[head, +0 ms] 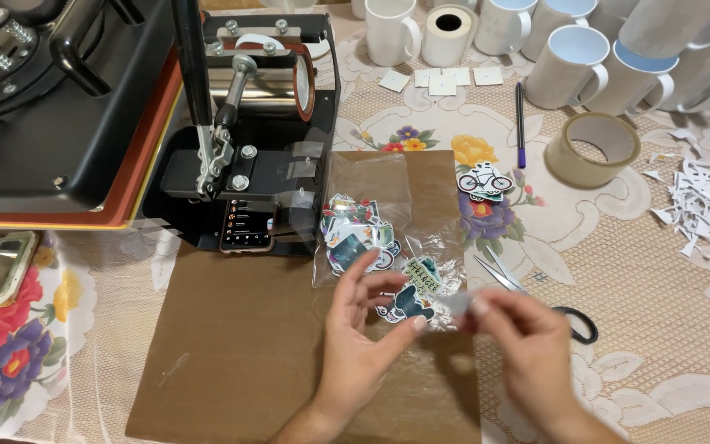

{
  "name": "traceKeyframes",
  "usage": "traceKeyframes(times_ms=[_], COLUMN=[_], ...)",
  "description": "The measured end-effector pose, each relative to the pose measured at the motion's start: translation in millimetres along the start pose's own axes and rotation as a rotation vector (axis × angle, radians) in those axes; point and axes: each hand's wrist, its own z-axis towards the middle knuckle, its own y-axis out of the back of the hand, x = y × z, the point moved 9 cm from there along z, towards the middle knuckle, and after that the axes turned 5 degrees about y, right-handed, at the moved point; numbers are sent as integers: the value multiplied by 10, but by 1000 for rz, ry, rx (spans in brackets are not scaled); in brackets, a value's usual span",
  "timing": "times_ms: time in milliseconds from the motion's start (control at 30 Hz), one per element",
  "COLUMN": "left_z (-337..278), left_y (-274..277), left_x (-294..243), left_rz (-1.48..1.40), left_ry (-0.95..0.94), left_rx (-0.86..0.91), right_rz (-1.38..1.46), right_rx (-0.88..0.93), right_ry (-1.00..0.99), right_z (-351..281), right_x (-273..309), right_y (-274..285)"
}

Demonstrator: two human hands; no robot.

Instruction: The person is preparing stickers by cutting small pieces of clear tape with scissors and applying them to each sticker.

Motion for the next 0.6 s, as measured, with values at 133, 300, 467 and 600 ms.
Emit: traceKeyframes(times_ms=[133, 300, 467, 600], left_z=[-33, -101, -139, -268], left_y=[-53, -159, -89, -118], left_x=[91, 119, -238, -568], left_rz=[-155, -300, 137, 493], left_ry=[-77, 77, -175, -495], left_rx=[151, 257, 197, 103], right_rz=[-159, -677, -843, -609], right_rx=[-11, 31, 226, 548], right_ry=[-118, -64, 597, 1072], right_z=[703, 1466, 1062, 152], right_x=[265, 157, 636, 1282], right_y=[75, 142, -253, -628])
